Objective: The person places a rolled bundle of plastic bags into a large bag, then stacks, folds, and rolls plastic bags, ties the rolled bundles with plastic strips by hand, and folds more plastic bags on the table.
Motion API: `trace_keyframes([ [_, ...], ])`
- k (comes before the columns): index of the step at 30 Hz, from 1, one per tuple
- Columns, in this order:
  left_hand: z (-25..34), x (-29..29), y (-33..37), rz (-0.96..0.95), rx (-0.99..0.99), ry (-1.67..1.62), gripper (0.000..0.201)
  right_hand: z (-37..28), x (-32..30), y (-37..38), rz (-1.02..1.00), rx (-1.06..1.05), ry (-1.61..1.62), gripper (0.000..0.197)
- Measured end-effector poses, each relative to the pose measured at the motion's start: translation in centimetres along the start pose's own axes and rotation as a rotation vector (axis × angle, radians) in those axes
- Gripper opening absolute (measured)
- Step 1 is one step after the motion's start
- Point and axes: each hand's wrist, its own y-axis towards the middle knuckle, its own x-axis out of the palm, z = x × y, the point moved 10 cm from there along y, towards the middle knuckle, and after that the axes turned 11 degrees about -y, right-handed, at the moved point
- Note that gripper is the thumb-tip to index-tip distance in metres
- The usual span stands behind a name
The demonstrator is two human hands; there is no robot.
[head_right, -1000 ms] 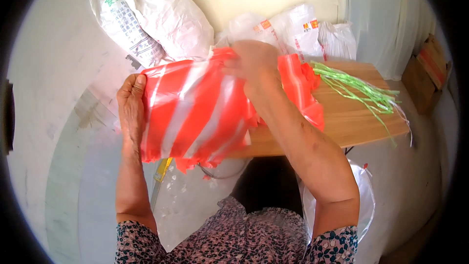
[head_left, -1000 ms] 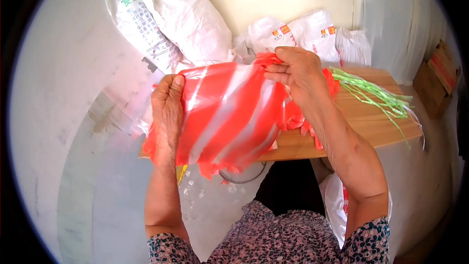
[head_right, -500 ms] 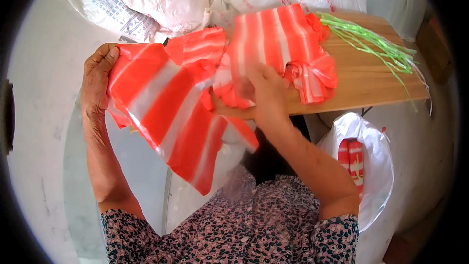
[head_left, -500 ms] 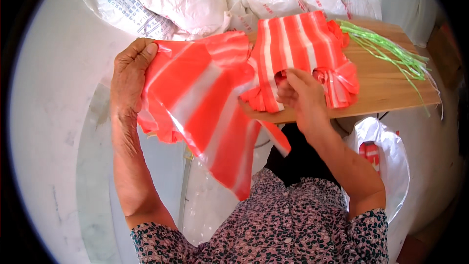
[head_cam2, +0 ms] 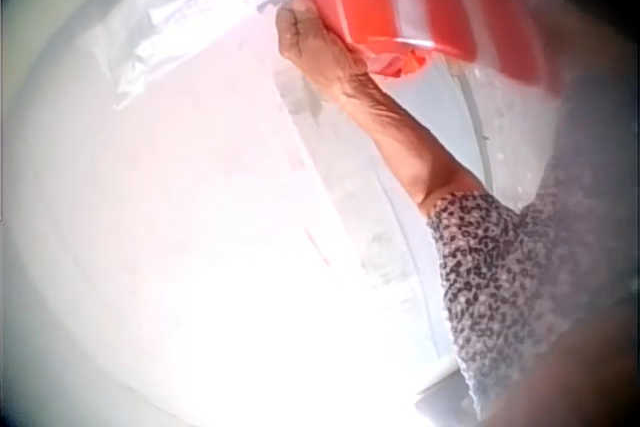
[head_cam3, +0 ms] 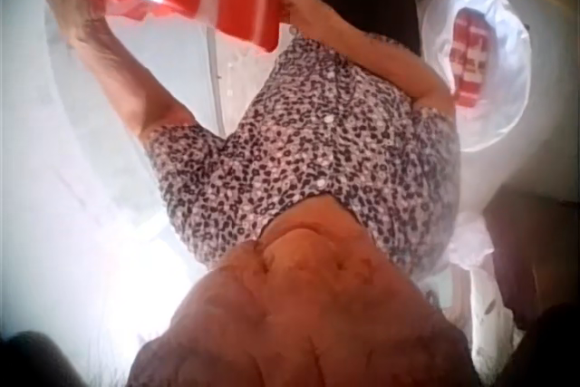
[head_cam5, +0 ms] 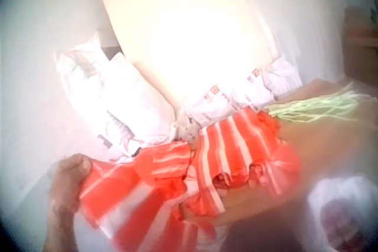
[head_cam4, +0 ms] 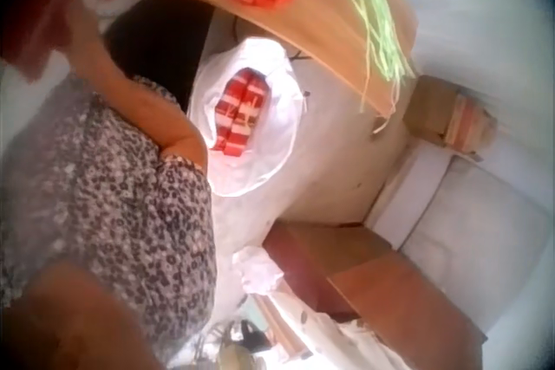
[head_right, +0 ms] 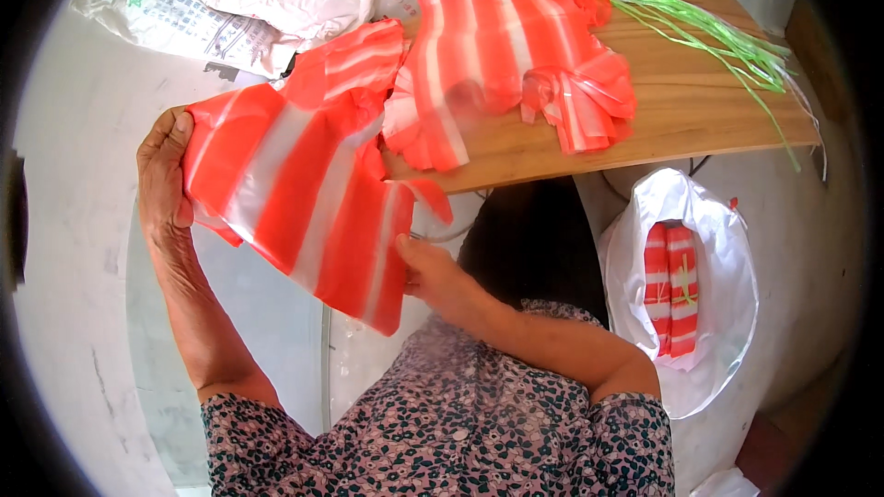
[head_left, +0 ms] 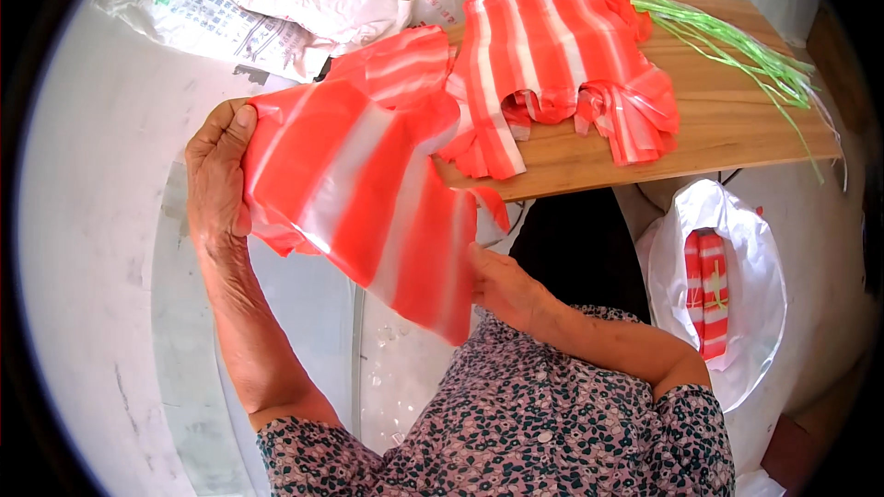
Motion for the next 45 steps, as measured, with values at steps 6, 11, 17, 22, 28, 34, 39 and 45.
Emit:
trace_keyframes([
  [6, -2.0, 0.4, -0.9, -0.035, -0.046, -0.017, 0.023, -2.4, -1.7, -0.7, -0.021, -0.147, 0.167, 0.038],
  [11, -5.4, -0.7, -1.2, 0.037, -0.076, -0.127, 0.02, -4.2, -4.4, -2.4, 0.169, -0.257, 0.121, 0.034],
  [17, -10.4, -1.6, -2.9, 0.109, -0.15, -0.198, 0.015, -10.2, -6.7, -6.0, 0.517, -0.597, -0.076, 0.054],
  [22, -14.3, -1.8, -4.5, 0.109, -0.155, -0.323, 0.015, -11.5, -6.3, -8.4, 0.628, -0.703, -0.36, 0.059],
  [28, -16.6, -0.7, -7.3, 0.145, -0.22, -0.362, 0.016, -12.7, -7.3, -9.5, 0.624, -0.696, -0.51, 0.042],
  [34, -18.7, 1.1, -9.9, 0.14, -0.269, -0.535, 0.02, -13.9, -8.6, -12.2, 0.67, -0.577, -0.657, 0.024],
  [39, -20.1, 3.8, -11.1, 0.053, -0.401, -0.575, 0.019, -15.9, -8.8, -15.0, 0.769, -0.592, -0.747, 0.024],
  [45, -20.7, 6.5, -12.6, -0.107, -0.575, -0.66, 0.02, -18.2, -8.2, -16.8, 0.769, -0.656, -0.749, 0.024],
])
